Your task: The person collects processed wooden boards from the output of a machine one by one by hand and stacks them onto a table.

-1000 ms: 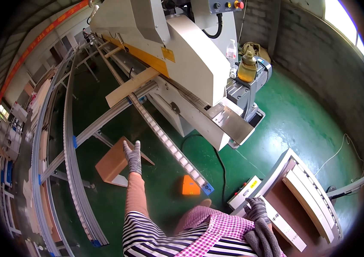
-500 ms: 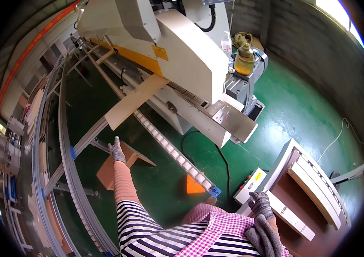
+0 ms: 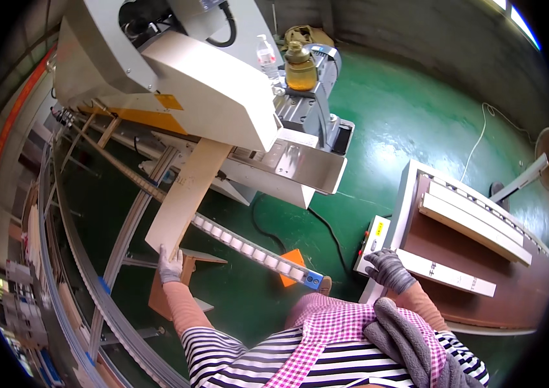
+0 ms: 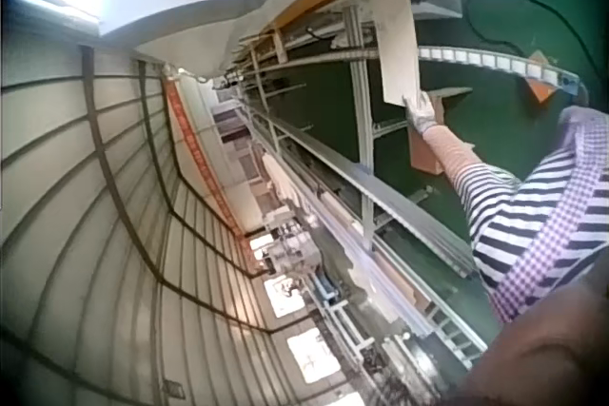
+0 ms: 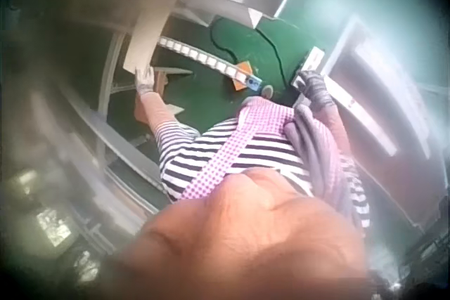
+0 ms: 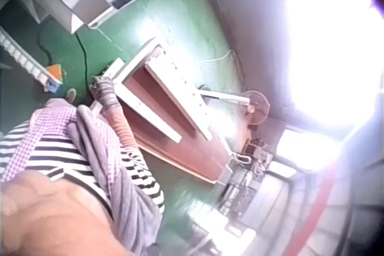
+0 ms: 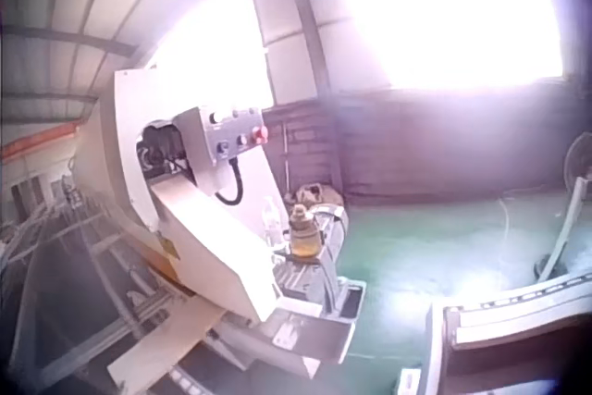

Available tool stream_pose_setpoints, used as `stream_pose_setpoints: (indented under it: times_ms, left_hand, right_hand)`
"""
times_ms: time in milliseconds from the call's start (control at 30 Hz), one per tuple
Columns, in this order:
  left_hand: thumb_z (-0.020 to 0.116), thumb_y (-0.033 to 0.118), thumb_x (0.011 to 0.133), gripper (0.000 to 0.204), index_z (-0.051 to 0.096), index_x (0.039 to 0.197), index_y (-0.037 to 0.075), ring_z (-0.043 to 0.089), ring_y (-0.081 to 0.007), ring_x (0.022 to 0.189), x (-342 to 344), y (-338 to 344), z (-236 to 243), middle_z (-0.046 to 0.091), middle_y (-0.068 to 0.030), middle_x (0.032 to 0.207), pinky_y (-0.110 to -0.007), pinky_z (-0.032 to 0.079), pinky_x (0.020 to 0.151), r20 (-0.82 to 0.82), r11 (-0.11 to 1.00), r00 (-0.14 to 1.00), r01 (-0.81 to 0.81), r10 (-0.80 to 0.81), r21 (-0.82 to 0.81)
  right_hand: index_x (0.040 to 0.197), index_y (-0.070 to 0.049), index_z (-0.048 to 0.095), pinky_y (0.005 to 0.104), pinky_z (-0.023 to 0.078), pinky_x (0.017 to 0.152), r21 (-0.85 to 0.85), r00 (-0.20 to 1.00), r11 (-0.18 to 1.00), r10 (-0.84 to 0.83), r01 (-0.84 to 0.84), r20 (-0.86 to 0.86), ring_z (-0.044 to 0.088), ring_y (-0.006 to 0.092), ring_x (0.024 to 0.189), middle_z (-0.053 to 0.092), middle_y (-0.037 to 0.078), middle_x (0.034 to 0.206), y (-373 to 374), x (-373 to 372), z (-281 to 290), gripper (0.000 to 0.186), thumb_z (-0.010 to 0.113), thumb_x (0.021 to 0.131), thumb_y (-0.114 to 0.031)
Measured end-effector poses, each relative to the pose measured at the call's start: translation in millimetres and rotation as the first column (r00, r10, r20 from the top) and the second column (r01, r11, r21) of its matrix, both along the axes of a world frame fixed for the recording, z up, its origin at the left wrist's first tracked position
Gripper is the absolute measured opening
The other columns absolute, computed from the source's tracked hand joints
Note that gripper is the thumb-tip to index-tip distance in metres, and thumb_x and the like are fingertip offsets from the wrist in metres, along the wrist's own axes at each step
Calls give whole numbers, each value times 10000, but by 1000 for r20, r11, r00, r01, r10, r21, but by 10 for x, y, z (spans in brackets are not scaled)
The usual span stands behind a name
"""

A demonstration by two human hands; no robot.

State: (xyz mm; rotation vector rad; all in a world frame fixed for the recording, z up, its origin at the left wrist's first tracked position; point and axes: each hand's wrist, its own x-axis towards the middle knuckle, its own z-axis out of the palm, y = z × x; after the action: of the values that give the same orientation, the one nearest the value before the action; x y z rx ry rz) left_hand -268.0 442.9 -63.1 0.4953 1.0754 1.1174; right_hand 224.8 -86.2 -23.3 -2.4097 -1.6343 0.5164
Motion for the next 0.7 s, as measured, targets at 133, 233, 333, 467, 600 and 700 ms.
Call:
stream_pose_setpoints:
  times_ms: [133,233,333,467,600,700]
  left_hand:
    - [685,233,926,414,542,1254,25,523,-261,1135,117,-664,52,544,-131,1218,-401,552,885,-36,991,999,7,-2,134]
    - [677,224,926,439,513,1299,61,524,-275,1146,378,-1512,86,535,-119,1250,-452,546,857,-7,997,1000,13,-13,70]
    - [664,200,925,458,488,1313,31,524,-269,1149,635,-2562,210,514,-142,1270,-449,511,913,-77,995,995,62,-56,83]
    - [672,212,923,442,515,1319,94,545,-226,1111,551,-3746,56,566,-75,1232,-427,512,881,-156,991,985,87,-70,102]
    - [740,250,861,445,572,1195,9,604,-283,979,199,-4585,82,605,-196,1121,-401,508,892,-840,925,536,356,-83,135]
    - [707,159,854,230,657,1031,20,632,-261,918,591,-4890,842,641,-191,1058,-368,516,846,-462,960,885,182,-66,211]
  right_hand:
    - [1186,-68,640,443,453,969,-14,996,1000,17,-18,-92,613,363,1042,672,165,1099,296,40,225,390,637,864,-287]
    - [1315,-67,555,446,454,1001,106,913,993,-3,50,-407,591,378,1126,637,190,1211,547,52,63,505,635,899,-341]
    - [1428,-49,435,400,405,1080,90,459,948,-63,304,-886,525,326,1273,555,231,1351,896,-108,-133,669,613,927,-456]
    - [1516,-23,245,417,318,1141,-77,-182,928,-11,365,-983,389,336,1387,397,220,1491,1529,-204,-207,911,569,902,-612]
    - [1458,-56,369,468,305,1142,-273,-726,880,109,388,-679,457,297,1318,454,163,1461,1848,-334,92,823,427,933,-686]
    - [1428,-75,430,494,402,1059,-243,-780,821,333,516,-530,518,295,1246,505,143,1416,1607,-425,307,792,374,941,-698]
